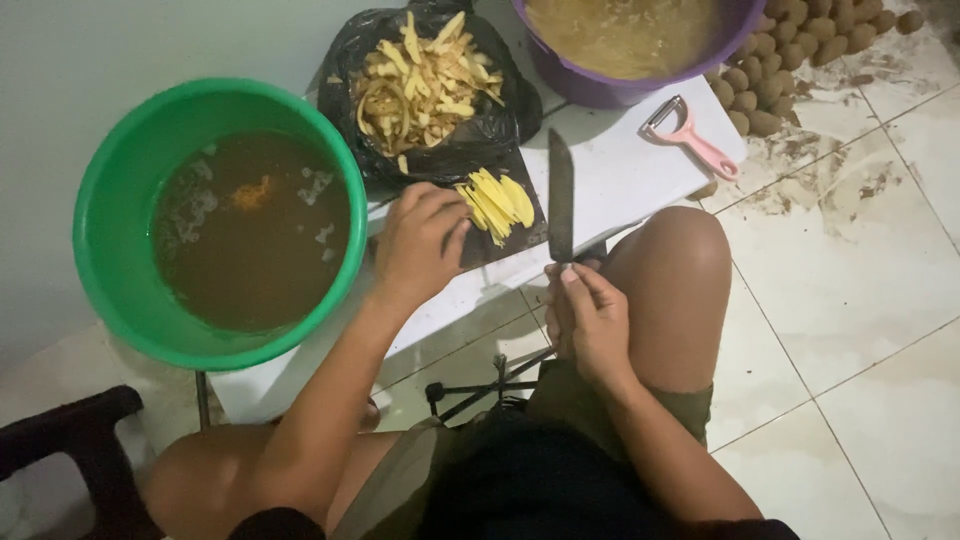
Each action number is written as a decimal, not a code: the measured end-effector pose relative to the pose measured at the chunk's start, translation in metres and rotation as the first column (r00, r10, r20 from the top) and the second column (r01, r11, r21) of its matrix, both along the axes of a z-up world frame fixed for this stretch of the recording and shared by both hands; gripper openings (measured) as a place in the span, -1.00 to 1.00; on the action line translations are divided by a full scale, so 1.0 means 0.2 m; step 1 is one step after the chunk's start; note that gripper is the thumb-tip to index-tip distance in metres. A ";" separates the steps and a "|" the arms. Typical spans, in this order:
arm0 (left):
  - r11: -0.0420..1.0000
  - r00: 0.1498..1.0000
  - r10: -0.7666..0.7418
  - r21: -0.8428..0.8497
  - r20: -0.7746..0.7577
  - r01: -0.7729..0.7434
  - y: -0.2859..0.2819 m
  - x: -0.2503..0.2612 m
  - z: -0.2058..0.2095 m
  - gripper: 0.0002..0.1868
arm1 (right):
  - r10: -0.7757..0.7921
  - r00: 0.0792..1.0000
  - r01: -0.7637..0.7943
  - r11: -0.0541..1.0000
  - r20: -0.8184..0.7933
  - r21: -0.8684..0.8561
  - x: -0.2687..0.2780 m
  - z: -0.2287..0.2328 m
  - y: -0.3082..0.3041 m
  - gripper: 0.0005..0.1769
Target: Slicing peeled potatoes into thin strips for french fries using a knife on a cutting board.
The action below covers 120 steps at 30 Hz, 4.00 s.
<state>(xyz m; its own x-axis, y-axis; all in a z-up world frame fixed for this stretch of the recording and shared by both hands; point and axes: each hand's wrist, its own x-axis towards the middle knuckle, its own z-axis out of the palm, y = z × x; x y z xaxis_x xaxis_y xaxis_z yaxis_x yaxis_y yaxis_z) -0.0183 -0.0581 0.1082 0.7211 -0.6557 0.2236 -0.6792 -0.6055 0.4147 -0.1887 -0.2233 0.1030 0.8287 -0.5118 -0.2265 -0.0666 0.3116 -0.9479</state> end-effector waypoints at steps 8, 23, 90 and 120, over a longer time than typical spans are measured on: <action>0.955 0.989 -0.142 0.268 0.042 0.126 -0.37 0.11 -0.20 -0.73 | -0.106 0.994 0.101 0.980 0.020 0.171 -0.01 -0.08 -0.04 -0.73; 0.875 0.839 -0.431 0.381 0.331 0.299 -0.53 0.06 -0.32 -0.92 | -0.034 0.999 0.028 0.987 0.034 0.160 -0.04 -0.03 -0.08 -0.72; 0.610 0.668 0.451 -0.342 -0.592 -0.715 -0.24 0.02 -0.05 -0.81 | 0.156 0.906 -0.362 0.768 -0.394 -0.528 -0.05 -0.14 -0.02 -0.64; 0.948 0.934 0.239 -0.145 -0.264 -0.284 0.14 -0.07 -0.21 -0.78 | 0.292 0.855 -0.506 0.653 -0.429 -0.563 -0.05 -0.19 0.04 -0.64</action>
<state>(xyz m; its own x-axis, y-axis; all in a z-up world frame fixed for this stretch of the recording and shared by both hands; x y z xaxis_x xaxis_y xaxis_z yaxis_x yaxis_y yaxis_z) -0.0330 -0.0294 0.0666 0.9080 -0.4021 0.1177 -0.3735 -0.6493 0.6625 -0.1983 -0.2145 0.0641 0.9411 -0.2504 -0.2272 -0.3243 -0.4782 -0.8162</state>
